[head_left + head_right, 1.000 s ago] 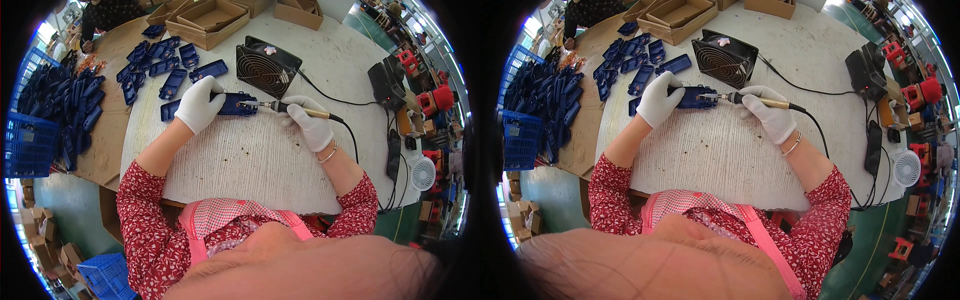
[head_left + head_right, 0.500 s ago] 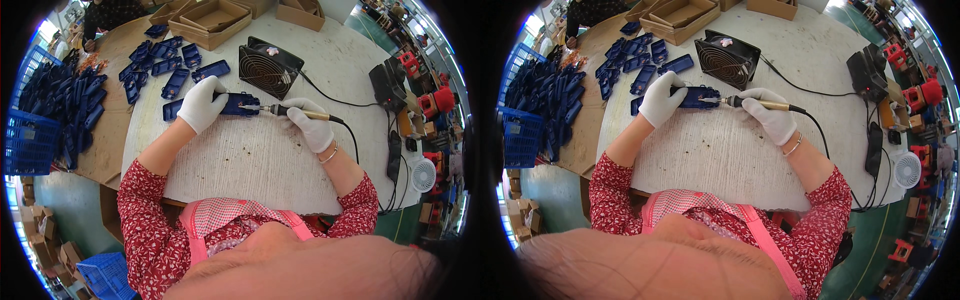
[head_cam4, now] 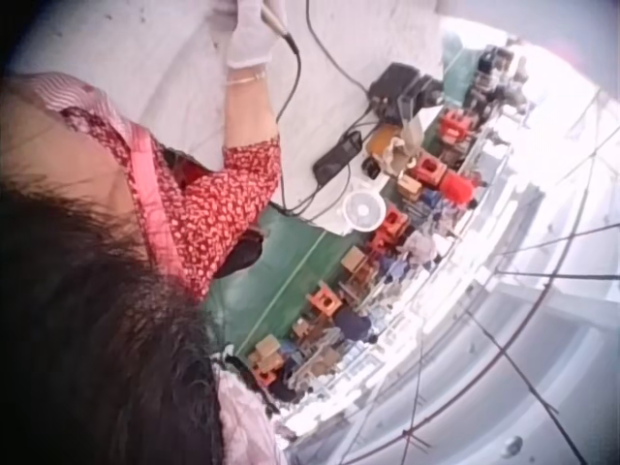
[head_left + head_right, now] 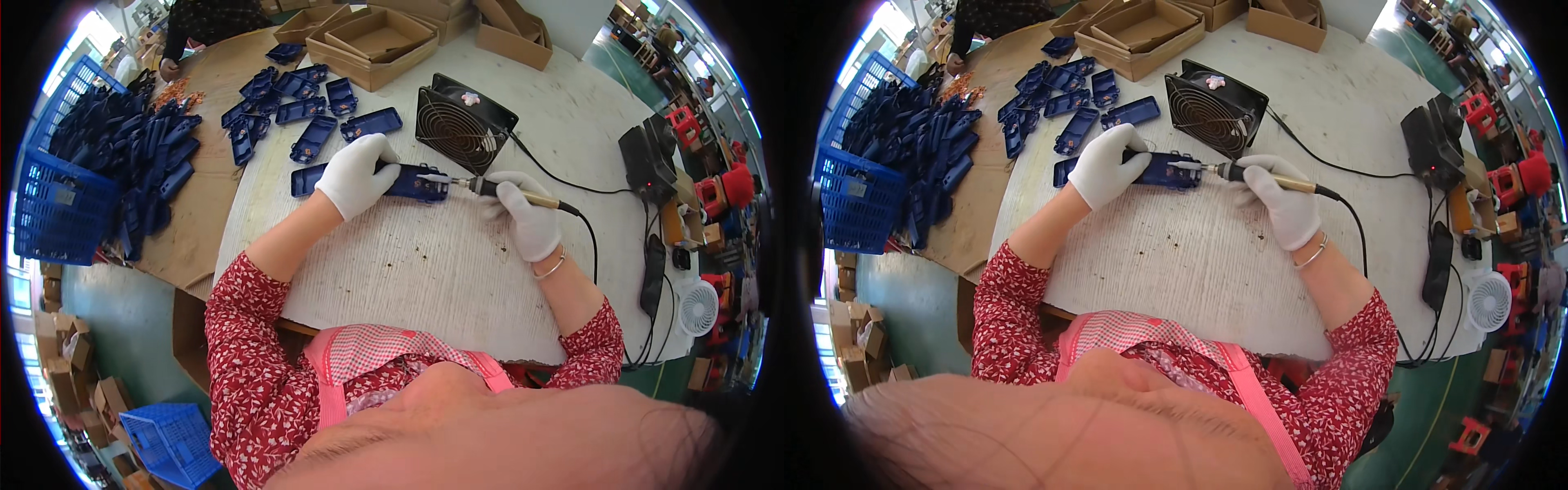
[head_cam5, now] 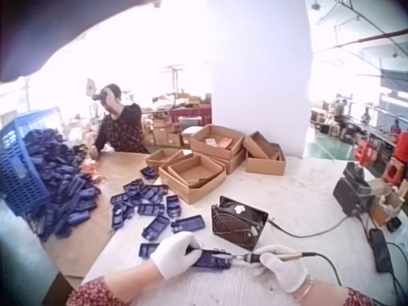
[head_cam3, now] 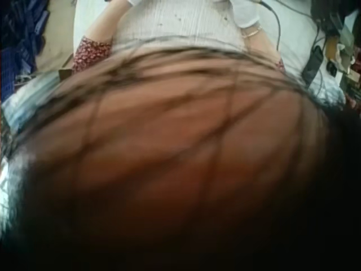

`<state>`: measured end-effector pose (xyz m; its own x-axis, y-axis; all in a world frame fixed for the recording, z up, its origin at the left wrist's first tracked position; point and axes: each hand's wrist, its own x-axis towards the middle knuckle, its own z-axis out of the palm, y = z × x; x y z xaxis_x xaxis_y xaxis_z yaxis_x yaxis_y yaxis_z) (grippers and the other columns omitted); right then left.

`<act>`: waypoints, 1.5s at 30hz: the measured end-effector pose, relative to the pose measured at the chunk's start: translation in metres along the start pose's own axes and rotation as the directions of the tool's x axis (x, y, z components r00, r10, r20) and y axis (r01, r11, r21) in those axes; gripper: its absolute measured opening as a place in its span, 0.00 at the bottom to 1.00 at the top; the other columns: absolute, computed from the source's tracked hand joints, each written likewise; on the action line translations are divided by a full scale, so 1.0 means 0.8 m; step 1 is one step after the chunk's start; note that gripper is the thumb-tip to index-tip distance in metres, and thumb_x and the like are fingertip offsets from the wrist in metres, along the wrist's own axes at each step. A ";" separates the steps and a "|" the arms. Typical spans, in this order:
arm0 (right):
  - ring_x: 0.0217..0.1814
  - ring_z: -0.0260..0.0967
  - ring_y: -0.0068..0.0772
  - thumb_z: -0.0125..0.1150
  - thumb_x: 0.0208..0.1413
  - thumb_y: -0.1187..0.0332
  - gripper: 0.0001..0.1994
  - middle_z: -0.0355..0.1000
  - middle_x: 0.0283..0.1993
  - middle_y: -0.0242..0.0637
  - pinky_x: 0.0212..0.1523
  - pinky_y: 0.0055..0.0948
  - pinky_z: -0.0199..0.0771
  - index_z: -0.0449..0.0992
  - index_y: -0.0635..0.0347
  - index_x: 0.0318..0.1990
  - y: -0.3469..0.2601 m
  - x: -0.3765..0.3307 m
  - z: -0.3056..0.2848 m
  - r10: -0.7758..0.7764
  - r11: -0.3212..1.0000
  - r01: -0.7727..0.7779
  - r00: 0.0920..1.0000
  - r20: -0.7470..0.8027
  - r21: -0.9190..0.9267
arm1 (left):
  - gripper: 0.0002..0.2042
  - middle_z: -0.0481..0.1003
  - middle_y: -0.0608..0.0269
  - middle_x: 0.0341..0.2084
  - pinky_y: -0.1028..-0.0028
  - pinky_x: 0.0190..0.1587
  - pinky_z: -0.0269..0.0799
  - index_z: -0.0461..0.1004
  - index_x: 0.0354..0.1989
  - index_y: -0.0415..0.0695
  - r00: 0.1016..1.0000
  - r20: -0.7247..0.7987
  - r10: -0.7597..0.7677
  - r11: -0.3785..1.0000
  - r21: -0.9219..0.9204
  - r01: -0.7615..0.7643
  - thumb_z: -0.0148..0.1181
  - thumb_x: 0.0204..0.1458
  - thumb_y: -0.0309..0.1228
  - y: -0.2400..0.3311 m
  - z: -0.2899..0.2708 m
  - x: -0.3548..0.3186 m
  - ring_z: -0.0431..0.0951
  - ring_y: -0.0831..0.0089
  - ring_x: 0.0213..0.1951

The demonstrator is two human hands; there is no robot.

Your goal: The person solders components into plastic casings using a soldering iron, stacks the processed casings on the table, and places them into a cardboard box.

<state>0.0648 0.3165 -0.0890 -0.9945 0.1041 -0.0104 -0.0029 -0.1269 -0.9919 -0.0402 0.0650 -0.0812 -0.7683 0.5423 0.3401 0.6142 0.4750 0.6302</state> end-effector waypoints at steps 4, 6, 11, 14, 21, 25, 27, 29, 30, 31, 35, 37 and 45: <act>0.25 0.70 0.23 0.48 0.59 0.66 0.12 0.75 0.31 0.40 0.28 0.21 0.70 0.70 0.67 0.42 0.005 0.005 -0.005 -0.010 0.995 0.014 0.999 -0.041 0.099 | 0.06 0.72 0.56 0.29 0.70 0.38 0.68 0.73 0.26 0.39 0.993 -0.017 0.121 0.986 0.118 -0.118 0.61 0.44 0.28 -0.009 -0.004 0.003 0.73 0.62 0.33; 0.24 0.69 0.23 0.49 0.60 0.63 0.13 0.75 0.31 0.40 0.27 0.21 0.69 0.70 0.66 0.42 0.007 0.006 -0.007 -0.002 0.990 0.011 0.998 -0.068 0.137 | 0.07 0.73 0.58 0.36 0.68 0.44 0.67 0.76 0.30 0.42 0.974 -0.129 0.185 0.939 0.315 -0.137 0.60 0.45 0.32 -0.021 -0.009 0.009 0.73 0.61 0.40; 0.24 0.69 0.23 0.49 0.59 0.63 0.13 0.75 0.31 0.40 0.27 0.21 0.69 0.70 0.65 0.41 0.010 0.006 -0.008 -0.007 0.990 0.014 0.999 -0.047 0.137 | 0.09 0.70 0.55 0.49 0.62 0.54 0.61 0.77 0.32 0.45 0.962 -0.204 0.182 0.840 0.542 -0.044 0.60 0.45 0.35 -0.049 -0.012 0.014 0.65 0.59 0.55; 0.24 0.69 0.22 0.50 0.59 0.63 0.13 0.75 0.31 0.39 0.28 0.20 0.69 0.71 0.65 0.41 0.008 0.007 -0.005 -0.018 0.991 0.023 0.999 -0.041 0.128 | 0.08 0.71 0.54 0.48 0.62 0.53 0.62 0.76 0.30 0.44 0.963 -0.165 0.213 0.820 0.566 -0.085 0.61 0.45 0.36 -0.057 -0.014 0.014 0.67 0.58 0.54; 0.24 0.68 0.17 0.50 0.58 0.63 0.11 0.72 0.29 0.31 0.19 0.19 0.71 0.74 0.60 0.39 -0.005 -0.002 -0.002 0.044 0.999 -0.046 0.997 -0.070 -0.014 | 0.10 0.70 0.54 0.28 0.61 0.36 0.67 0.69 0.28 0.42 0.986 -0.042 0.160 0.909 0.396 -0.131 0.62 0.38 0.30 -0.055 -0.010 0.015 0.72 0.54 0.34; 0.27 0.68 0.16 0.55 0.56 0.60 0.11 0.74 0.34 0.28 0.23 0.19 0.70 0.76 0.55 0.38 0.000 -0.002 -0.003 -0.005 0.990 0.010 0.999 -0.038 0.140 | 0.26 0.70 0.48 0.46 0.65 0.53 0.64 0.64 0.53 0.40 0.985 -0.008 0.170 0.925 0.345 -0.157 0.58 0.40 0.25 -0.069 0.000 0.020 0.70 0.53 0.49; 0.26 0.70 0.17 0.58 0.54 0.60 0.10 0.75 0.32 0.30 0.23 0.19 0.71 0.76 0.56 0.38 0.003 -0.004 -0.006 0.032 0.984 -0.017 0.996 -0.085 0.177 | 0.29 0.68 0.45 0.49 0.66 0.56 0.61 0.61 0.57 0.38 0.998 0.023 0.065 0.969 0.238 -0.069 0.56 0.41 0.22 -0.079 0.007 0.024 0.68 0.53 0.52; 0.24 0.71 0.19 0.59 0.52 0.61 0.11 0.75 0.31 0.32 0.22 0.20 0.72 0.76 0.57 0.36 0.005 -0.007 -0.008 0.045 0.968 -0.025 0.996 -0.073 0.250 | 0.28 0.69 0.48 0.47 0.67 0.54 0.62 0.62 0.56 0.38 0.996 0.036 0.077 0.987 0.138 -0.081 0.56 0.42 0.20 -0.088 0.007 0.025 0.69 0.56 0.49; 0.23 0.71 0.20 0.59 0.52 0.61 0.11 0.75 0.30 0.34 0.22 0.20 0.72 0.75 0.58 0.35 0.006 -0.006 -0.008 0.067 0.963 -0.044 0.995 -0.078 0.266 | 0.26 0.70 0.50 0.45 0.68 0.53 0.63 0.63 0.55 0.38 0.995 0.010 0.102 0.985 0.136 -0.102 0.55 0.43 0.19 -0.091 0.006 0.026 0.70 0.58 0.48; 0.22 0.71 0.21 0.60 0.52 0.61 0.11 0.75 0.29 0.35 0.22 0.20 0.72 0.75 0.59 0.34 0.006 -0.003 -0.006 -0.042 0.956 0.059 0.997 -0.066 0.287 | 0.23 0.70 0.52 0.44 0.69 0.51 0.65 0.65 0.53 0.37 0.995 0.015 0.096 0.979 0.177 -0.097 0.56 0.44 0.20 -0.093 0.003 0.029 0.71 0.61 0.47; 0.22 0.72 0.24 0.59 0.52 0.63 0.10 0.75 0.27 0.37 0.22 0.22 0.71 0.74 0.61 0.33 0.008 -0.006 -0.010 -0.040 0.962 0.060 0.996 -0.081 0.267 | 0.10 0.73 0.55 0.35 0.70 0.46 0.66 0.70 0.41 0.34 0.998 -0.046 0.041 0.989 0.146 -0.034 0.52 0.52 0.24 -0.088 -0.008 0.035 0.72 0.64 0.39; 0.22 0.72 0.24 0.58 0.52 0.63 0.10 0.75 0.27 0.38 0.22 0.22 0.70 0.74 0.61 0.34 0.009 -0.007 -0.010 -0.060 0.958 0.081 0.994 -0.087 0.273 | 0.11 0.74 0.51 0.35 0.69 0.45 0.69 0.71 0.41 0.34 0.946 -0.119 0.300 0.952 -0.024 -0.305 0.55 0.51 0.26 -0.082 -0.016 0.037 0.74 0.60 0.38; 0.21 0.72 0.26 0.57 0.51 0.64 0.10 0.76 0.29 0.40 0.22 0.22 0.69 0.73 0.62 0.34 0.006 -0.008 -0.010 -0.046 0.971 0.063 0.996 -0.079 0.232 | 0.15 0.72 0.44 0.35 0.66 0.44 0.70 0.67 0.42 0.30 0.918 -0.363 0.162 0.977 0.187 -0.099 0.56 0.48 0.26 -0.079 -0.031 0.040 0.73 0.55 0.39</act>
<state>0.0720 0.3231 -0.0950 -0.9820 0.1871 0.0253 -0.0899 -0.3454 -0.9341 -0.1079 0.0350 -0.0929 -0.6709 0.3233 0.6674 0.7100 0.5399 0.4522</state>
